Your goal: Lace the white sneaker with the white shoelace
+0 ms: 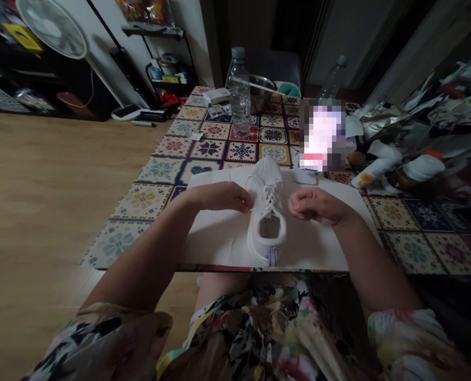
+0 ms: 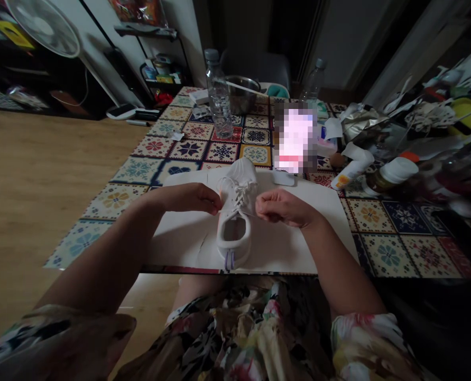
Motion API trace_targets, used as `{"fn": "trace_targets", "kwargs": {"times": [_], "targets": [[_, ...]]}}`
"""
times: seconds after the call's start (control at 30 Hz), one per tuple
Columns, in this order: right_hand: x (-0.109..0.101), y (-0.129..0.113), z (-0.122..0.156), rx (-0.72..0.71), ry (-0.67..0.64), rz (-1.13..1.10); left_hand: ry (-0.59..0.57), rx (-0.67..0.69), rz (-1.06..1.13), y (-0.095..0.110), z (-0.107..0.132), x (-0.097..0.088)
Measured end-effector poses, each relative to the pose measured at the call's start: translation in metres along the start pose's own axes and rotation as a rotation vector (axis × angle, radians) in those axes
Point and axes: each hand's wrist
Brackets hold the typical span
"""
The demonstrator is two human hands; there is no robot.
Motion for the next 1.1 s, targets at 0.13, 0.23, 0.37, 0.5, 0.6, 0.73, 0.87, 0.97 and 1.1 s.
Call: {"fn": "trace_targets", "kwargs": {"times": [0.13, 0.23, 0.37, 0.5, 0.6, 0.73, 0.87, 0.97, 1.1], "targets": [[0.006, 0.002, -0.002, -0.026, 0.106, 0.177, -0.072, 0.126, 0.025, -0.001, 0.0, -0.001], [0.003, 0.0, -0.001, -0.016, 0.138, 0.283, -0.082, 0.244, 0.028, 0.002, 0.002, -0.006], [-0.005, -0.003, 0.001, 0.059, 0.047, 0.377, -0.023, 0.373, 0.006, 0.015, 0.006, -0.013], [-0.01, -0.006, 0.004, 0.025, 0.003, 0.346, -0.044, 0.382, 0.129, 0.025, 0.009, -0.014], [-0.01, -0.007, 0.006, -0.112, -0.008, 0.276, -0.021, 0.366, 0.26, 0.025, 0.008, -0.011], [-0.006, -0.003, 0.004, -0.27, 0.011, 0.104, 0.055, 0.346, 0.419, 0.021, 0.005, -0.002], [0.001, 0.004, -0.001, -0.304, -0.003, -0.041, 0.091, 0.348, 0.583, 0.019, 0.003, 0.011], [0.011, 0.009, -0.007, -0.296, 0.119, -0.098, 0.18, 0.334, 0.688, 0.02, 0.001, 0.022], [0.027, 0.016, -0.015, -0.269, 0.37, -0.153, 0.295, 0.303, 0.676, 0.026, -0.003, 0.033]]}}
Point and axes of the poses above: each hand's wrist, its own z-axis away from the middle knuckle, its own x-axis out of the palm, y = z × x, and after that the axes turned 6 degrees about y, right-handed
